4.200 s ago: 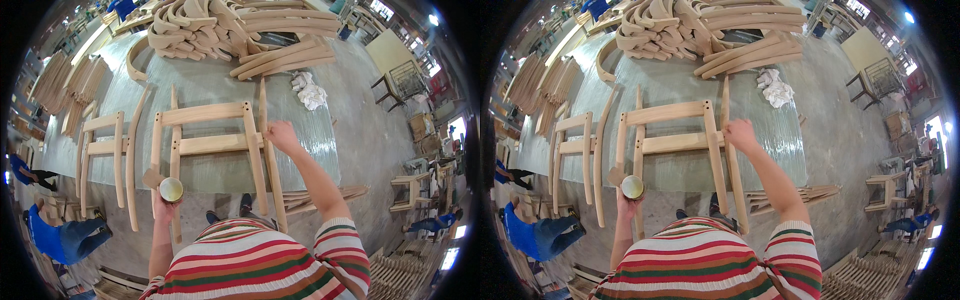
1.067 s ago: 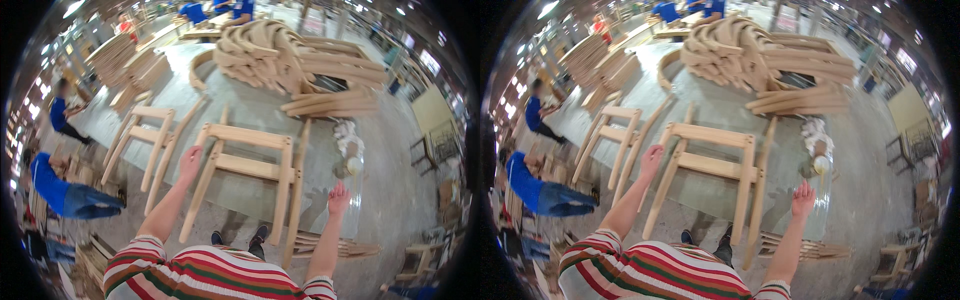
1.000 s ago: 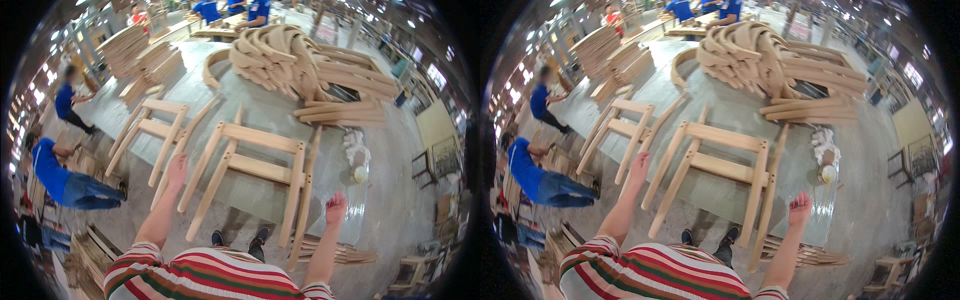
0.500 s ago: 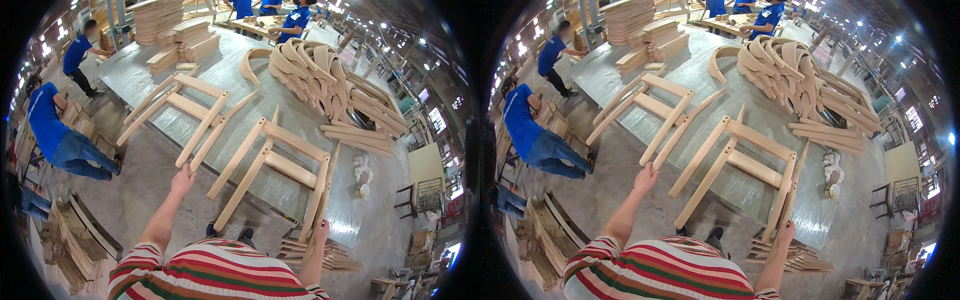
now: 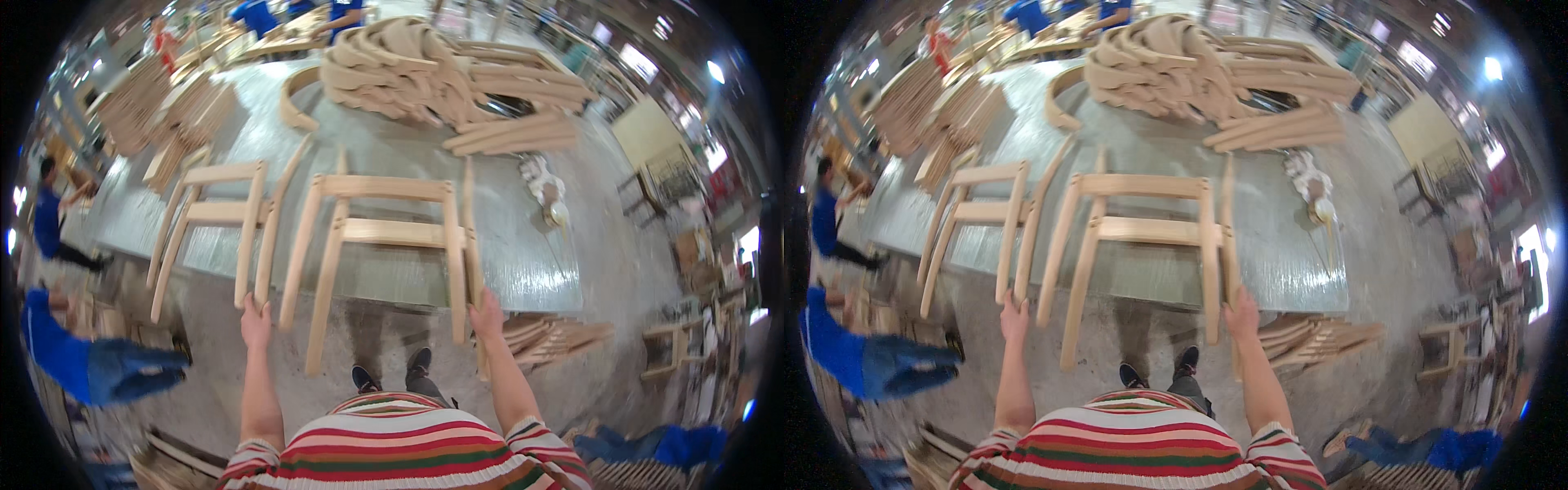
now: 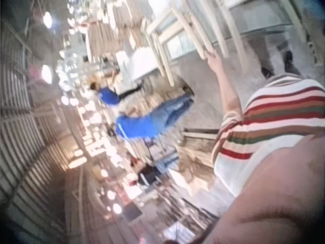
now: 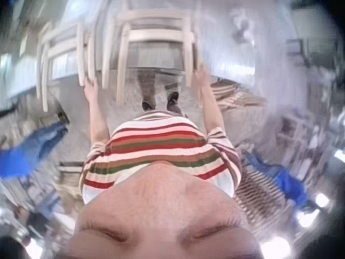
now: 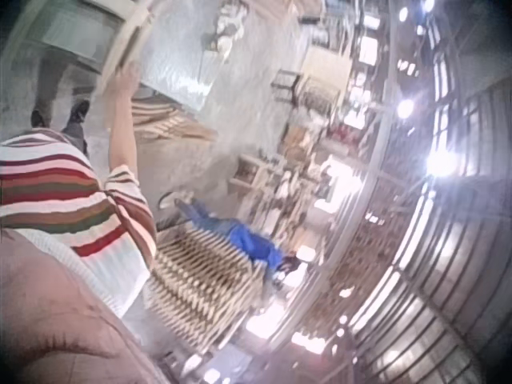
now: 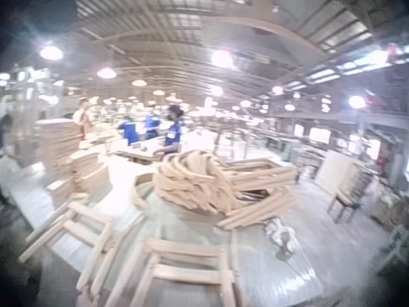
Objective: The person applies glue to wooden chair components using a brush and a small container. They dip the brush into the container and apply the substance to joints and edges of chair frames and curved backrest pieces. The person handles multiple parts one at a time, placing them on the table after treatment.
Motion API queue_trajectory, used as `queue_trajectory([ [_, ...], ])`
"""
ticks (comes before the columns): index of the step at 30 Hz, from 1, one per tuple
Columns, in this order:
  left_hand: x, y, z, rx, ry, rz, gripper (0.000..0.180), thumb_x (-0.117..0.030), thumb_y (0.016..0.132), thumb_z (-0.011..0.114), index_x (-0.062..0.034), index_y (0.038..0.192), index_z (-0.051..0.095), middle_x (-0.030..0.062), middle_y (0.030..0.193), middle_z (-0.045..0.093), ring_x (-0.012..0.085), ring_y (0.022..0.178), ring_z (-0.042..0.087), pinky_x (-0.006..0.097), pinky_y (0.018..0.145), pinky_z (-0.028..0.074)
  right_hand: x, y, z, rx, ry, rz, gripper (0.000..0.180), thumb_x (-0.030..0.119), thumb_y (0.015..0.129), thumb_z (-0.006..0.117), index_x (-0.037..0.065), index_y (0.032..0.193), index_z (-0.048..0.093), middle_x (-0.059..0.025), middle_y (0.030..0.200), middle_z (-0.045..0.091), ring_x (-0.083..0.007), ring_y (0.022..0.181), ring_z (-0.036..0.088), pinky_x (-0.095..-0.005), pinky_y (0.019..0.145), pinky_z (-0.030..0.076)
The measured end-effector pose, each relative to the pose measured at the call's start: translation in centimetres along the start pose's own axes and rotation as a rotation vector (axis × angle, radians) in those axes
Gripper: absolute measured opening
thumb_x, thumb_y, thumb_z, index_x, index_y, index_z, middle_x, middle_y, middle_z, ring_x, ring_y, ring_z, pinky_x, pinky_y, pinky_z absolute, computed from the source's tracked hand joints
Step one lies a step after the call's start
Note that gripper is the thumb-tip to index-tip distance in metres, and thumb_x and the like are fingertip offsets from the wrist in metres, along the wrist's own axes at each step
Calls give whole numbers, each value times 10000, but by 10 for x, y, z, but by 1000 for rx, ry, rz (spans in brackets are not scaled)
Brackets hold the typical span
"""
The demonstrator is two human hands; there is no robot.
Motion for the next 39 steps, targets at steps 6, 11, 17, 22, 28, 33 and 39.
queue_trajectory([
  [6, 1, -1, -2, -1, 68, -50, 561, -373, 842, 558, -133, 1322, 395, 228, 1070, 611, 392, 1017, 578, 459, 856, 461, 19, -6, 4, 40, 82, 78, 583, 172, 756, 645, 0, 1253, 393, -234, 1102, 530, -405, 1032, 517, -456, 857, 438],
  [11, -1, -1, -4, 36, 208, -146, 449, -434, 858, 502, -110, 1165, 460, 220, 998, 624, 402, 942, 601, 486, 795, 476, 27, -7, -1, 111, 169, 87, 681, 178, 745, 640, -17, 1323, 337, -244, 1227, 461, -396, 1141, 455, -437, 947, 396],
  [17, -7, -17, -4, -52, 307, -138, 404, -469, 876, 469, -103, 1046, 445, 207, 916, 632, 395, 871, 622, 497, 741, 492, 19, -5, 3, 166, 214, 72, 712, 189, 738, 627, -32, 1340, 317, -260, 1237, 443, -415, 1148, 440, -443, 966, 378],
  [22, -18, -39, 3, -73, 296, -167, 426, -469, 873, 475, -140, 1140, 433, 197, 900, 635, 382, 859, 630, 499, 724, 497, 6, -1, 7, 85, 200, -9, 705, 184, 715, 640, -9, 1317, 327, -253, 1160, 461, -427, 1062, 485, -469, 885, 417],
  [28, 12, -60, -9, -99, 313, -217, 511, -450, 865, 496, -197, 1298, 397, 193, 931, 636, 384, 887, 621, 493, 751, 491, 11, -1, 11, 118, 253, -4, 700, 160, 710, 645, -20, 1313, 339, -256, 1122, 480, -434, 1031, 492, -468, 875, 415],
  [33, 33, -26, -36, -107, 316, -193, 497, -452, 865, 499, -231, 1304, 424, 182, 955, 637, 376, 915, 614, 480, 778, 488, 13, 2, 10, 131, 280, -3, 710, 126, 703, 649, -41, 1319, 337, -264, 1125, 487, -437, 1061, 475, -454, 898, 404],
  [39, 43, 25, -41, -103, 288, -216, 531, -443, 861, 518, -268, 1349, 403, 174, 980, 641, 363, 933, 612, 469, 795, 487, 7, 3, 15, 165, 236, -77, 704, 139, 705, 641, -47, 1310, 334, -260, 1111, 507, -429, 1049, 487, -454, 881, 409],
])
Point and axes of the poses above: each hand's wrist, its own y-axis towards the middle knuckle, its own z-axis out of the palm, x = y × z, the point moved 2 cm from there along y, towards the middle knuckle
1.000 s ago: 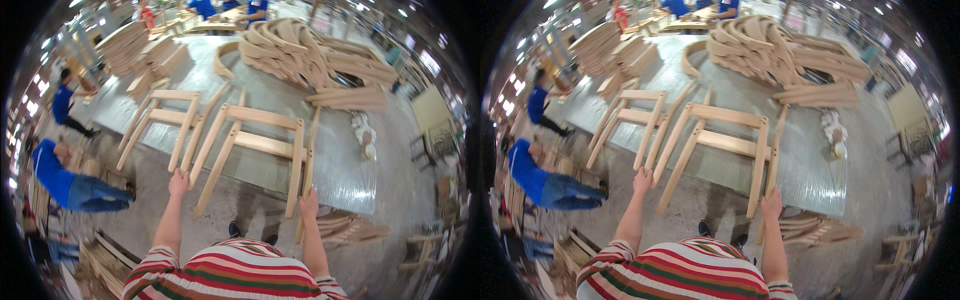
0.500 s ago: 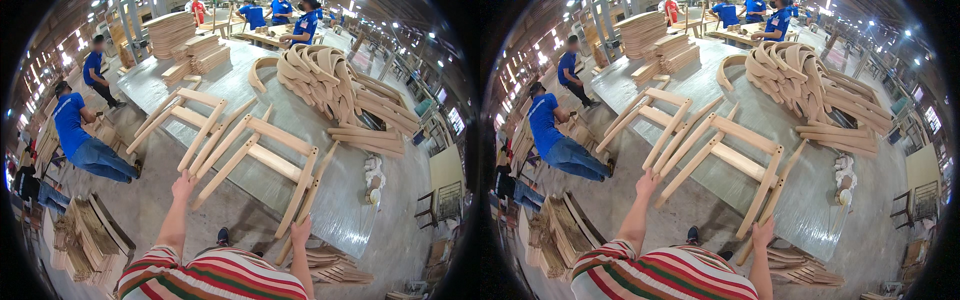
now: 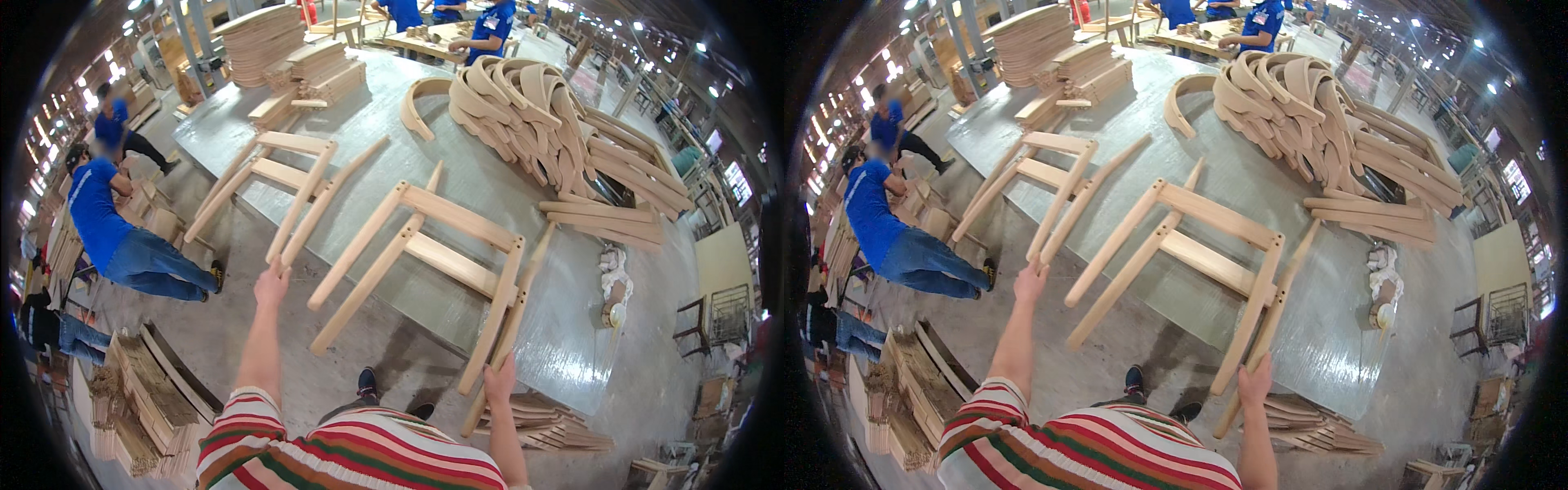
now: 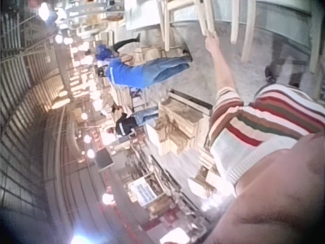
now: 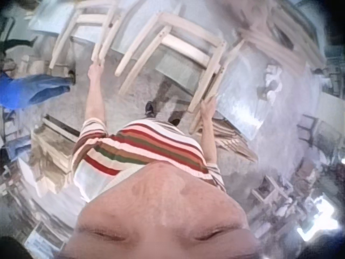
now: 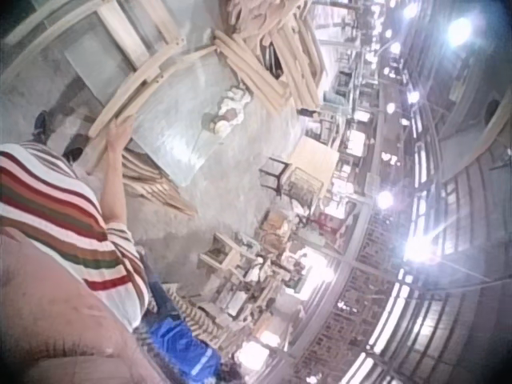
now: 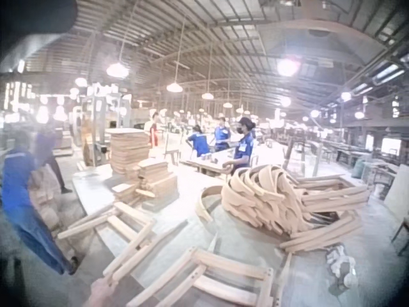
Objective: The person applies glue to wooden chair components using a brush and a small container. They dip the brush into the container and apply the substance to joints and edges of chair frames and curved backrest pieces. The person handles multiple parts one at a time, placing them on the table after treatment.
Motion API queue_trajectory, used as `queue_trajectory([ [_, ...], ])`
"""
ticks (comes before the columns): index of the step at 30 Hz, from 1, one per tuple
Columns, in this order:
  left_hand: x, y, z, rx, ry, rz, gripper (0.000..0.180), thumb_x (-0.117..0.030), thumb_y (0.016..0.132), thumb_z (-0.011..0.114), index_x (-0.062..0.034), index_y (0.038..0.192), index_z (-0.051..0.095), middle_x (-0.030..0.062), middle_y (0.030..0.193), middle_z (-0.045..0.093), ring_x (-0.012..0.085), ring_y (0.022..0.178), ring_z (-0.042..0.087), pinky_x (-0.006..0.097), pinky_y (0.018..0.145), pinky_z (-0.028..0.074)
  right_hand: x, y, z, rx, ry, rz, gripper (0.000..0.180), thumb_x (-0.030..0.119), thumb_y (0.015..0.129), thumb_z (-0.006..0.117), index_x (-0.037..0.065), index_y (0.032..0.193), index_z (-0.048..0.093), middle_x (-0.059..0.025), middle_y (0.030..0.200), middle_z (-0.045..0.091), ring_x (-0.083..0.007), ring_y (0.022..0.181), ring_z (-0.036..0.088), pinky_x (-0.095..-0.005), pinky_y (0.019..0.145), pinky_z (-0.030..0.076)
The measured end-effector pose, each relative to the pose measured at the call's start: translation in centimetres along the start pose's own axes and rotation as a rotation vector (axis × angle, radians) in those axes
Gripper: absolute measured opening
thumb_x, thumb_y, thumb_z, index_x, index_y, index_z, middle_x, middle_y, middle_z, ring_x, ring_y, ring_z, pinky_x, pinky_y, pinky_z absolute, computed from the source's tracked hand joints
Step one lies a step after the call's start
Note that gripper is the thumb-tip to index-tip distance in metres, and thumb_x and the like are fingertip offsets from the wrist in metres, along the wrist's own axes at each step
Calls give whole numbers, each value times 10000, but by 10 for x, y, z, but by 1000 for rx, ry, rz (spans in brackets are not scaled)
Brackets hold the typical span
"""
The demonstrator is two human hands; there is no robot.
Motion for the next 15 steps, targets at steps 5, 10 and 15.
queue_trajectory([
  [5, 14, 26, -7, 29, -22, -63, 538, -441, 856, 524, -270, 1352, 406, 166, 1008, 638, 344, 964, 606, 458, 826, 480, 38, 0, 26, -11, -35, -23, 702, 171, 720, 621, -74, 1306, 322, -260, 1126, 495, -423, 1036, 499, -454, 867, 423],
  [10, 22, 39, -6, 12, -16, -5, 541, -415, 847, 536, -276, 1354, 405, 154, 1074, 606, 329, 1011, 581, 446, 842, 473, 78, 4, 70, 110, -25, -25, 745, 228, 743, 632, -78, 1326, 284, -269, 1174, 470, -417, 1063, 499, -442, 881, 433],
  [15, 33, 40, -10, -80, 12, 18, 512, -319, 843, 550, -251, 1336, 427, 142, 1103, 569, 323, 1034, 550, 438, 853, 465, 104, -2, 79, 253, 47, -47, 771, 303, 777, 642, -52, 1350, 267, -255, 1188, 481, -393, 1062, 512, -433, 873, 439],
])
Point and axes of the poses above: each hand's wrist, its own y-axis towards the middle knuckle, its own z-axis out of the palm, x = y × z, the point moved 2 cm from there along y, towards the middle knuckle
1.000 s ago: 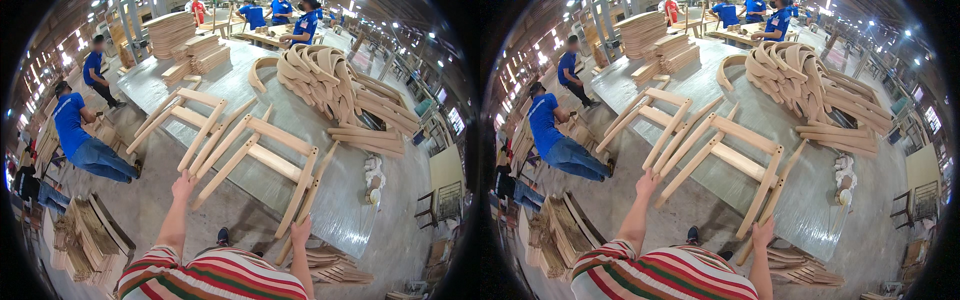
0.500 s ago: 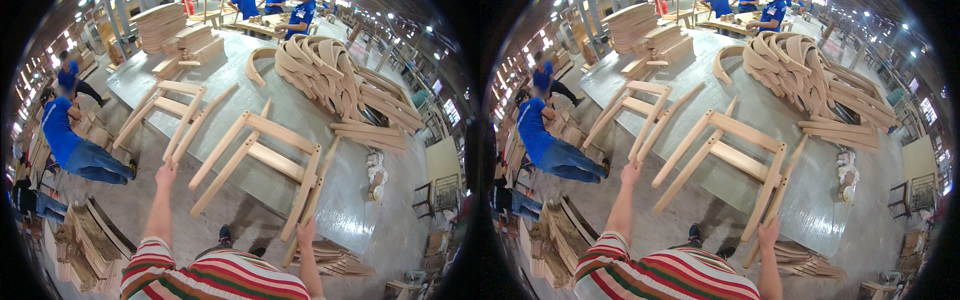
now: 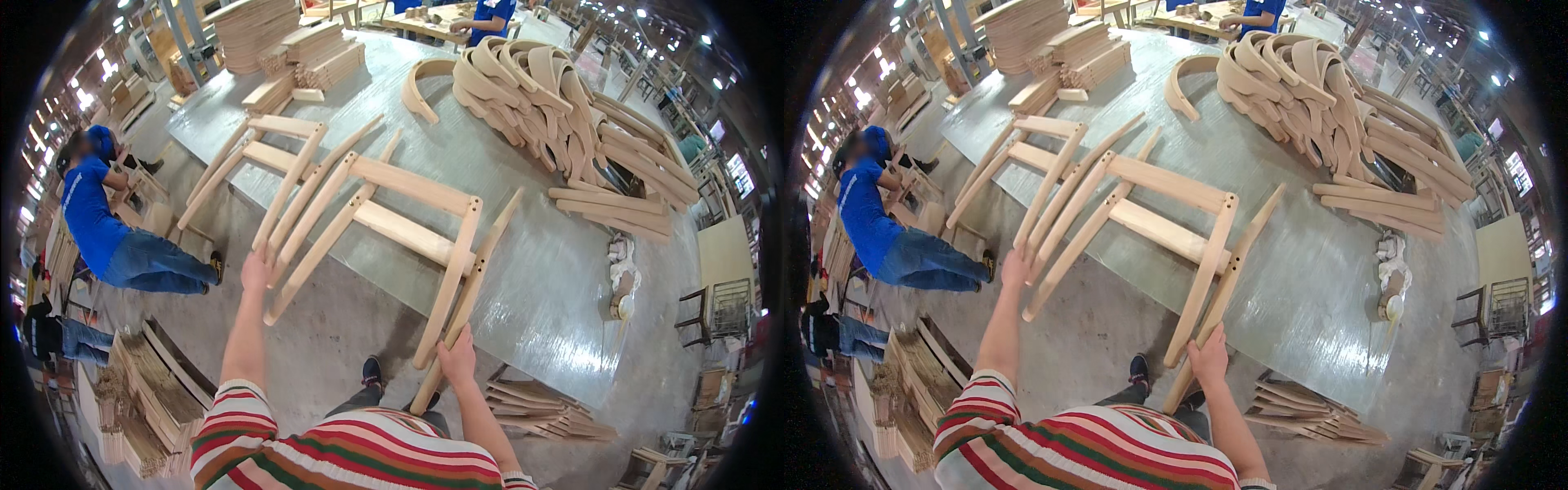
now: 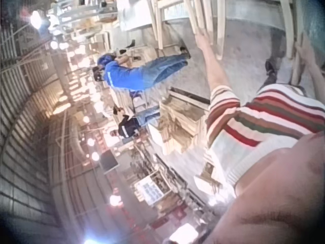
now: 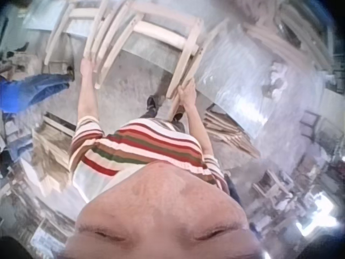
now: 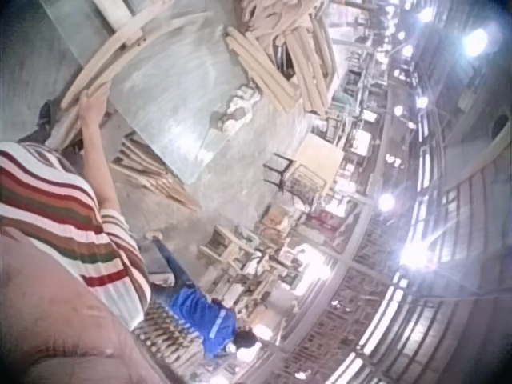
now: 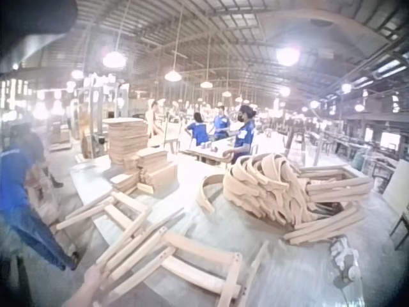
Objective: The person applies glue to wooden chair components using a brush and a small container. They dip the brush into the container and apply the substance to joints and edges of chair frames and curved backrest pieces. The person handles multiple parts one at a time, placing them on the table after treatment.
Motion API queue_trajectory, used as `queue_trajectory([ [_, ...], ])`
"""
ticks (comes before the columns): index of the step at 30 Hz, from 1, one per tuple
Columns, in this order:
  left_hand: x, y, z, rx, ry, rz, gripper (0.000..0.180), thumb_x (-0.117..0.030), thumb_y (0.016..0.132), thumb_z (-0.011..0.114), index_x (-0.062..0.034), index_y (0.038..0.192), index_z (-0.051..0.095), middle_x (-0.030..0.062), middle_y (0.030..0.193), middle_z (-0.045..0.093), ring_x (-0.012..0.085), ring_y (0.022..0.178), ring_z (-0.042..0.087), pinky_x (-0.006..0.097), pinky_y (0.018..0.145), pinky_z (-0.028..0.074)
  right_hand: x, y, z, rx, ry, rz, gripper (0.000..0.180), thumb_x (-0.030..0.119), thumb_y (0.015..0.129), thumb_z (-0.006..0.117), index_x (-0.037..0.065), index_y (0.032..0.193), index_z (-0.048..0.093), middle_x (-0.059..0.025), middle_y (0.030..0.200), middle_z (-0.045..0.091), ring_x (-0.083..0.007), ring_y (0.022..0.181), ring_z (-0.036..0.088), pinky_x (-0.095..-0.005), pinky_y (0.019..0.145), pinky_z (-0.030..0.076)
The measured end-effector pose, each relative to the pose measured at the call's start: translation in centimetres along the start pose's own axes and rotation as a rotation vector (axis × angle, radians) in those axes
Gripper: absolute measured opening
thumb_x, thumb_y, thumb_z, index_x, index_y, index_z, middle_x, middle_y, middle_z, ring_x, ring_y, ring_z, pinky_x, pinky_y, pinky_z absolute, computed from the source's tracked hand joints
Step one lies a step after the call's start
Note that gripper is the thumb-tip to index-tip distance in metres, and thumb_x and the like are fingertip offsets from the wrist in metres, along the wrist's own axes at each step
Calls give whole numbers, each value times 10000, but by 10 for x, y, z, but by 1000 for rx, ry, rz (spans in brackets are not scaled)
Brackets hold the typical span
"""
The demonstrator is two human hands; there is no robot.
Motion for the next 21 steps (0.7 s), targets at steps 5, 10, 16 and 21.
queue_trajectory([
  [5, -29, -33, -26, -258, 14, 127, 424, -197, 840, 550, -173, 1260, 492, 142, 1091, 569, 328, 1030, 523, 450, 845, 453, -29, -8, -29, 242, 209, -6, 692, 304, 800, 655, -14, 1334, 350, -169, 909, 601, -282, 798, 606, -374, 734, 482],
  [10, -182, -151, -14, -173, -326, 648, 398, -112, 779, 612, -105, 1173, 553, 133, 1058, 577, 333, 1005, 517, 426, 873, 419, -81, -30, -58, 363, 269, -148, 580, 262, 814, 646, 28, 1298, 427, -135, 812, 601, -257, 721, 601, -354, 693, 482],
  [16, -338, -309, 23, 195, -483, 1132, 338, -135, 787, 626, -91, 1119, 579, 106, 1061, 568, 298, 1007, 516, 401, 882, 414, -143, -50, -141, 406, 196, -169, 461, 220, 829, 611, 39, 1236, 491, -149, 830, 603, -293, 765, 590, -358, 716, 469],
  [21, -398, -317, 31, 239, -450, 1224, 308, -133, 803, 617, -91, 1107, 589, 99, 1065, 565, 277, 995, 525, 382, 875, 423, -211, -56, -206, 155, 290, -28, 370, 204, 829, 612, 26, 1149, 561, -139, 783, 597, -256, 707, 583, -350, 672, 464],
])
Point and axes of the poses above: each hand's wrist, its own y-axis towards the middle knuckle, its own z-axis out of the palm, x = y × z, the point moved 2 cm from there along y, towards the middle knuckle
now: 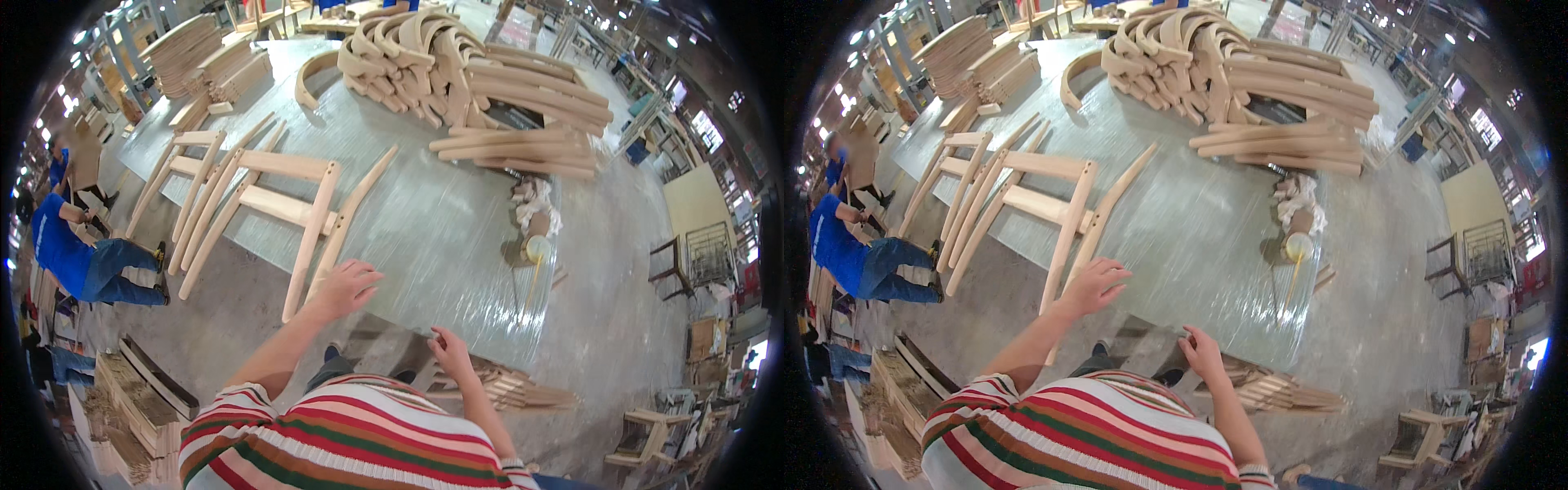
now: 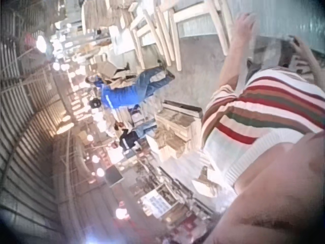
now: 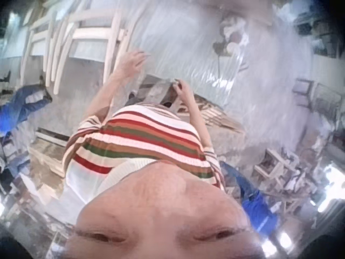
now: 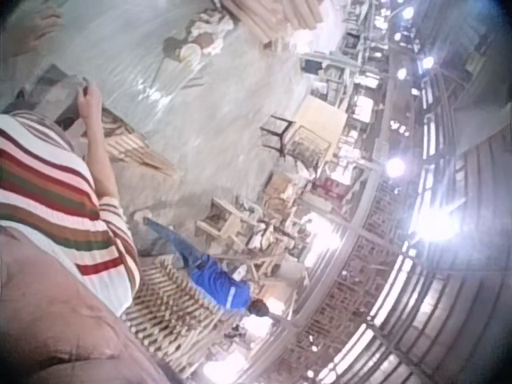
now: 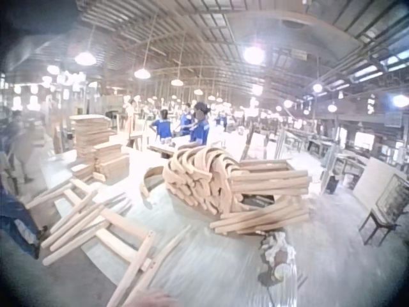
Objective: The person applies glue to wooden chair components using a brush and a small container. They dip the brush into the container and apply the substance to joints and edges of chair frames and curved backrest pieces. The person handles multiple parts one at a time, placing them on the table after treatment.
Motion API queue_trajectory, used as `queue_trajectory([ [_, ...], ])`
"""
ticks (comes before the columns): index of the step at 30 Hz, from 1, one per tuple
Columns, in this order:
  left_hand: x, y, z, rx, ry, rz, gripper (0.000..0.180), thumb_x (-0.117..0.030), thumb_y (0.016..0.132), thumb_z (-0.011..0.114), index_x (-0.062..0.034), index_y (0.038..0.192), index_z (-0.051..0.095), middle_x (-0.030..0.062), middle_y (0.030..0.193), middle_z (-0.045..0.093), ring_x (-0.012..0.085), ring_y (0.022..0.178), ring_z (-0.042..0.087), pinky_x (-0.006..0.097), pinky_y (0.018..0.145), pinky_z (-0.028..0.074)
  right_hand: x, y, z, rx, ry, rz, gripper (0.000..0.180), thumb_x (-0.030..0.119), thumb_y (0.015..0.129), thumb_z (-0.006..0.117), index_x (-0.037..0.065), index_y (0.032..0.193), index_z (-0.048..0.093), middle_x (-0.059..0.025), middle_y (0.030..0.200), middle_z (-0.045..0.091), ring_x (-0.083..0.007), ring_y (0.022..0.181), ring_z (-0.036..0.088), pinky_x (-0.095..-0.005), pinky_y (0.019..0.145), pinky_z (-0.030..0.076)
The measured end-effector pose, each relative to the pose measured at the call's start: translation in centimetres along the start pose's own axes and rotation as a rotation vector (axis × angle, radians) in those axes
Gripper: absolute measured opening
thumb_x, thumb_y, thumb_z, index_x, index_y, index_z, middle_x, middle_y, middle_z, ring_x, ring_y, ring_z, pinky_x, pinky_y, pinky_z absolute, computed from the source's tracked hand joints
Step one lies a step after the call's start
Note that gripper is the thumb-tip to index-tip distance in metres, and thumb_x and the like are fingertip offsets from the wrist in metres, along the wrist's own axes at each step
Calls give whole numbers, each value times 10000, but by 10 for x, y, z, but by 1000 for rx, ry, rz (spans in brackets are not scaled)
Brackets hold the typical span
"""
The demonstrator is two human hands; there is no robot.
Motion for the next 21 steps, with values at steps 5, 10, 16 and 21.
queue_trajectory([
  [5, 26, 57, -12, -67, -310, -341, 294, -208, 853, 597, -89, 1122, 576, 63, 1074, 566, 195, 965, 535, 355, 810, 467, -24, 14, -38, -181, 4, -20, 322, 190, 830, 606, 30, 1110, 589, -129, 736, 589, -233, 657, 562, -325, 631, 454],
  [10, 84, 156, -50, -295, -1139, -734, 323, -280, 881, 565, -151, 1173, 516, 21, 1015, 537, 167, 912, 522, 362, 737, 487, -25, 36, -45, -140, -47, 24, 294, 174, 825, 613, 30, 1082, 606, -42, 676, 552, -104, 628, 500, -262, 593, 425],
  [16, 200, 277, -88, -560, -1234, -809, 348, -312, 828, 591, -157, 1127, 503, 22, 1010, 533, 186, 901, 522, 382, 699, 491, -37, 66, -53, -38, -121, 177, 243, 208, 861, 584, 31, 1023, 625, -65, 700, 624, -132, 604, 597, -280, 551, 468],
  [21, 285, 394, -129, -659, -806, -737, 489, -336, 782, 592, -121, 1205, 474, 84, 1136, 541, 268, 1016, 530, 413, 798, 472, -43, 80, -66, 17, 282, 519, 210, 202, 905, 538, 16, 985, 594, -64, 608, 611, -150, 466, 593, -277, 420, 469],
])
Point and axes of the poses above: each hand's wrist, its own y-axis towards the middle knuckle, its own z-axis out of the palm, x = y × z, the point moved 2 cm from there along y, towards the middle knuckle
